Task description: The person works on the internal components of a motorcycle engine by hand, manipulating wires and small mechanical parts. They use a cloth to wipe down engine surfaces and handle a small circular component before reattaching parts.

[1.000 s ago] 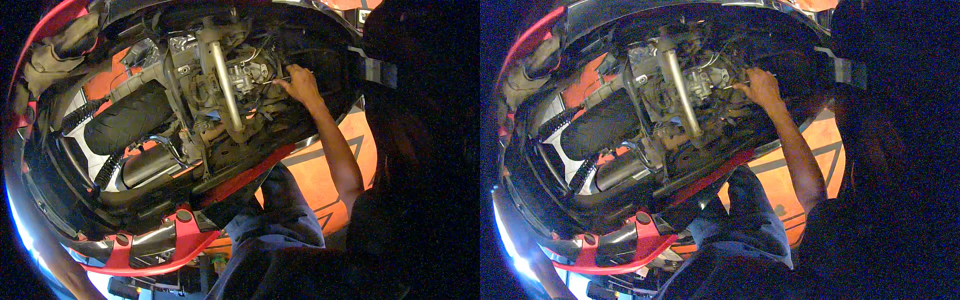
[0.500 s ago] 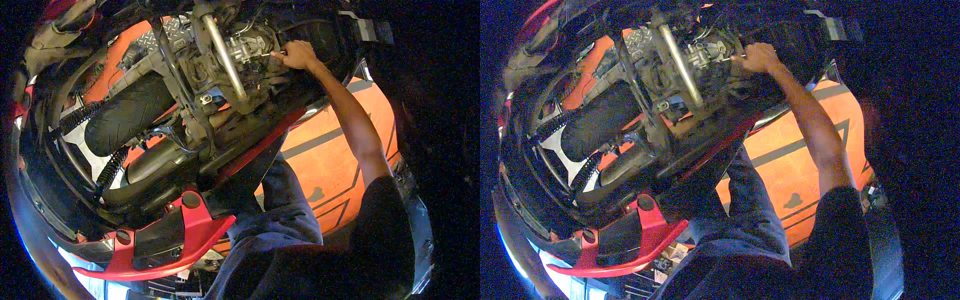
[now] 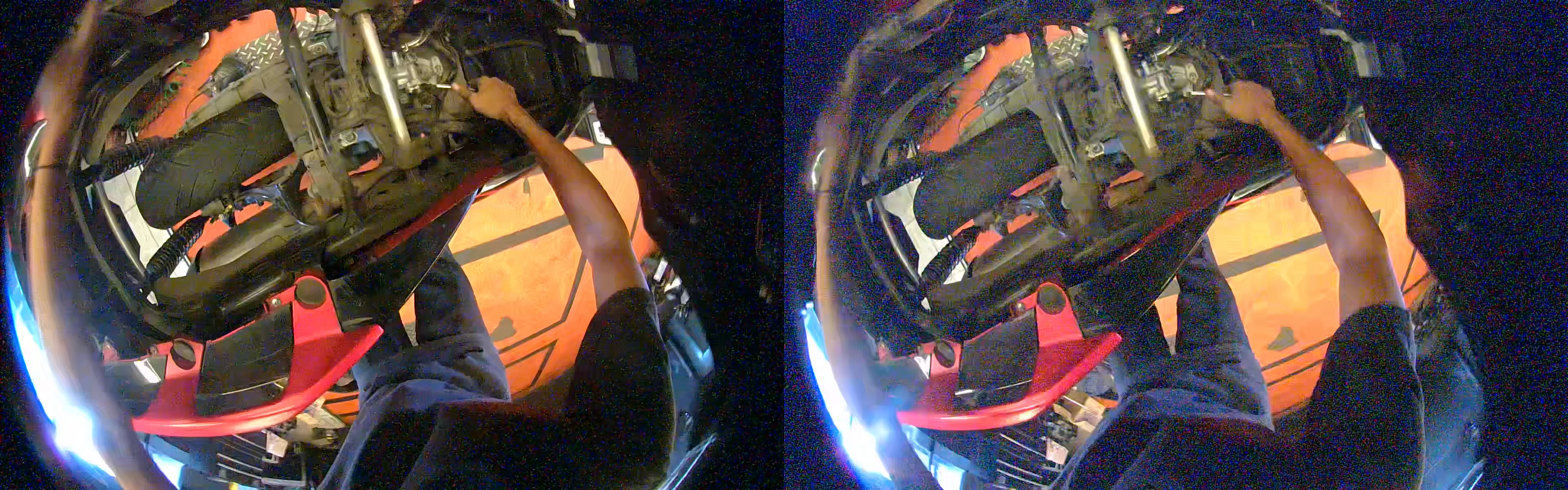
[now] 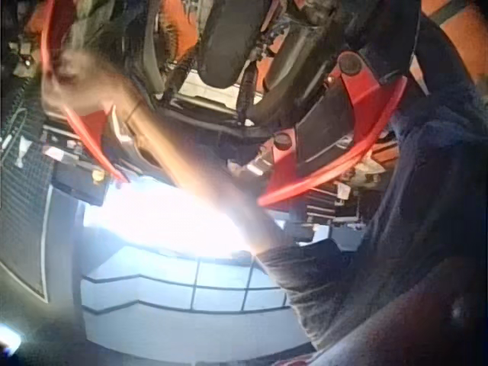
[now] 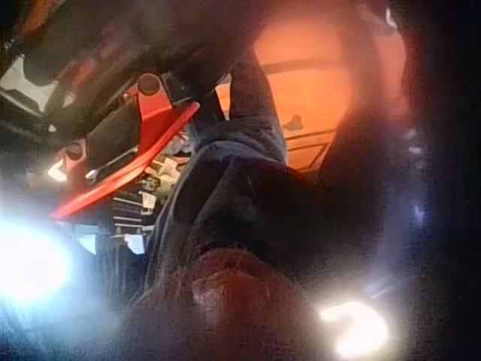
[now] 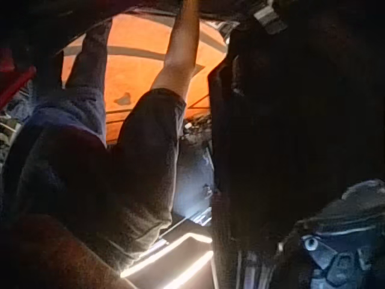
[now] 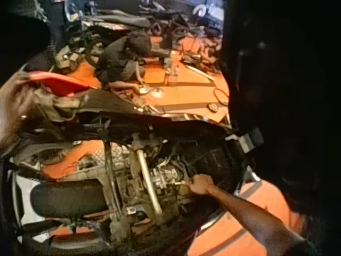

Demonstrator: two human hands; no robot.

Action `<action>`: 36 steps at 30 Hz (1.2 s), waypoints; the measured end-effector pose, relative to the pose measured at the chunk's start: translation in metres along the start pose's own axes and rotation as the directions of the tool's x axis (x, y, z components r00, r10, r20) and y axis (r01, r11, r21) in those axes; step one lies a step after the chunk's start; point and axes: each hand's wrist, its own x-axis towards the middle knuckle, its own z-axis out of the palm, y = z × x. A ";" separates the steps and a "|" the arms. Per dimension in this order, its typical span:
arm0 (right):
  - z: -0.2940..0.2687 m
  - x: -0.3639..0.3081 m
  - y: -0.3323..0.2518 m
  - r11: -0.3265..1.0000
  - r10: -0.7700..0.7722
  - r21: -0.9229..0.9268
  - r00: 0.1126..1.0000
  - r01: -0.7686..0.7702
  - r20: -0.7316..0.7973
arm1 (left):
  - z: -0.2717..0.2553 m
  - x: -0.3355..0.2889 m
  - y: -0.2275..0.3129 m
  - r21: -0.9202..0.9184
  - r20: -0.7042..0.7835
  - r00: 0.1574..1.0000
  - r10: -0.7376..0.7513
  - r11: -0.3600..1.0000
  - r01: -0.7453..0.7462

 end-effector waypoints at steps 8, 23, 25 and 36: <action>-0.006 0.044 -0.003 0.953 -0.261 -0.043 0.886 0.299 0.384 | 0.104 -0.161 0.289 -0.634 0.050 0.580 0.813 0.474 -0.611; 0.032 -0.017 0.002 0.961 -0.247 -0.217 0.885 0.171 -0.395 | 0.185 -0.201 0.388 -0.637 -0.060 0.871 0.488 0.653 -0.410; 0.038 -0.026 0.007 0.994 -0.109 -0.049 0.903 0.097 -0.415 | 0.188 -0.203 0.396 -0.617 -0.119 0.868 0.482 0.649 -0.445; 0.038 -0.034 0.021 0.959 -0.224 -0.264 0.834 0.098 -0.505 | 0.218 -0.205 0.410 -0.662 -0.129 0.835 0.535 0.580 -0.475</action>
